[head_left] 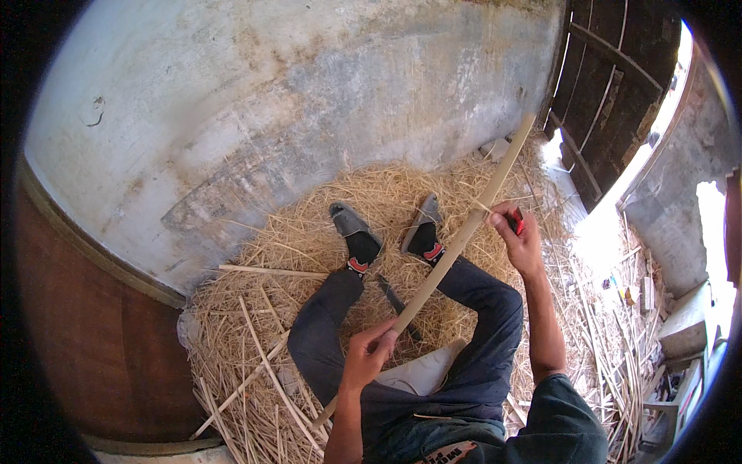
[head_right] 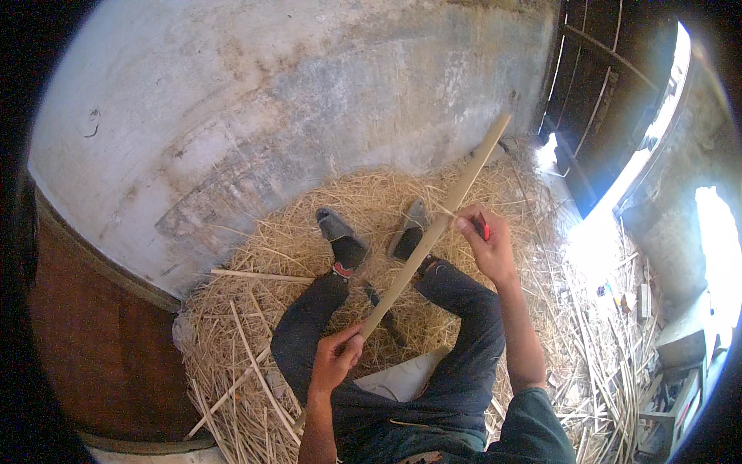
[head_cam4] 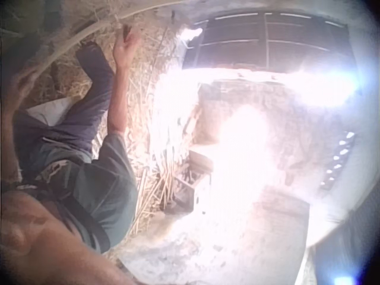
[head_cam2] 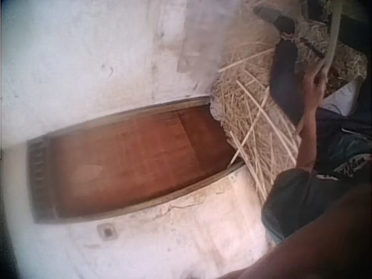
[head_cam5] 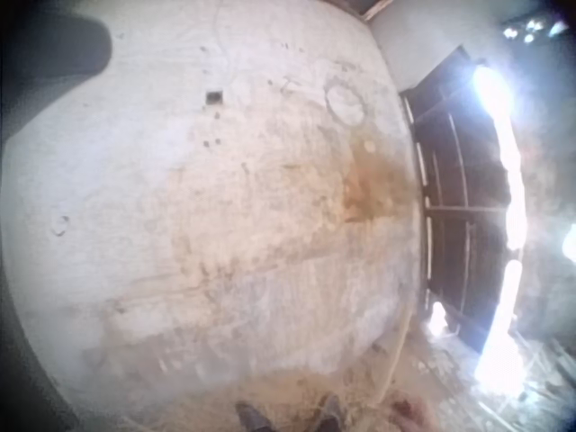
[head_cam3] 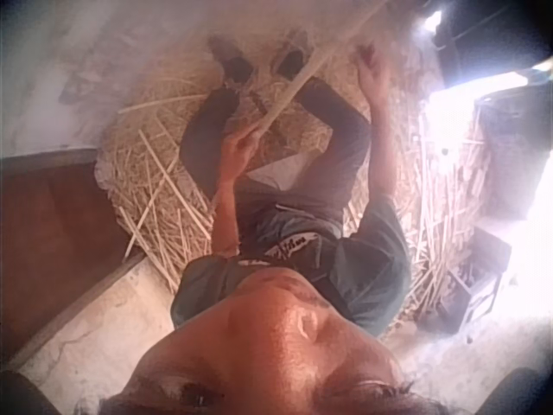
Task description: The person sits on a bed of straw and uses a red utility knife to shave a long, thin bamboo stick. They repeatedly scrape the surface of the stick to remove the outer layer, rotating the stick to work on different sides.
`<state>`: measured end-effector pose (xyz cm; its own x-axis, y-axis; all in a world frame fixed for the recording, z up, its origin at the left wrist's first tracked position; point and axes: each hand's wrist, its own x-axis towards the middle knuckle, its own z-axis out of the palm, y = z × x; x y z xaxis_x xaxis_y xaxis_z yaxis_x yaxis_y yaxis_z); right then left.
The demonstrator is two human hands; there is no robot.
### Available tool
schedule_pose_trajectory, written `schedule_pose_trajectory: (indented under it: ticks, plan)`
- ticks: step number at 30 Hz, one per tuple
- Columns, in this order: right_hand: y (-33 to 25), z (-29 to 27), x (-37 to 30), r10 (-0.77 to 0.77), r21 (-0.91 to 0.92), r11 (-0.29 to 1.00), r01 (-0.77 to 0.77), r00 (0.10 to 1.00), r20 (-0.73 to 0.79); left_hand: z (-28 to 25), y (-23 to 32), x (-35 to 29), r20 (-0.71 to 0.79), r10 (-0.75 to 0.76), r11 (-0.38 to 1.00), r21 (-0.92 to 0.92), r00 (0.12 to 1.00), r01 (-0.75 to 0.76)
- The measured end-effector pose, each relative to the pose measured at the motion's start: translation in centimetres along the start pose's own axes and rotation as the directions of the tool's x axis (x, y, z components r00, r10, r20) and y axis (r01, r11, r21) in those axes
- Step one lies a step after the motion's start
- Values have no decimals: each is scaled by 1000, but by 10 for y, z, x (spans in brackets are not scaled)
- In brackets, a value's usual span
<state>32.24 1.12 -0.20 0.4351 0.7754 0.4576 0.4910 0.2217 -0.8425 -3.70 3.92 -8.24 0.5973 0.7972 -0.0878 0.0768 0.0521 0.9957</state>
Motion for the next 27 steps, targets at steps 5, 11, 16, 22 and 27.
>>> schedule_pose_trajectory:
  ticks: [5,11,16,22,27]
  plan:
    - [8,1,0,81,-31,996,-80,995,56,-15,-6,-14,-94,14,993,119,995,-3]
    - [15,-6,-4,169,76,984,-159,974,-150,-38,-8,-25,-190,-50,979,184,981,85]
    - [19,-36,5,168,172,978,-115,926,-337,-63,-8,-29,-53,-73,968,237,996,84]
    - [28,-83,13,288,474,881,-5,801,-526,-81,-23,-33,-72,45,965,262,996,-24]
    - [46,-106,3,295,488,872,28,766,-571,-94,-20,-36,-22,-88,910,404,996,90]
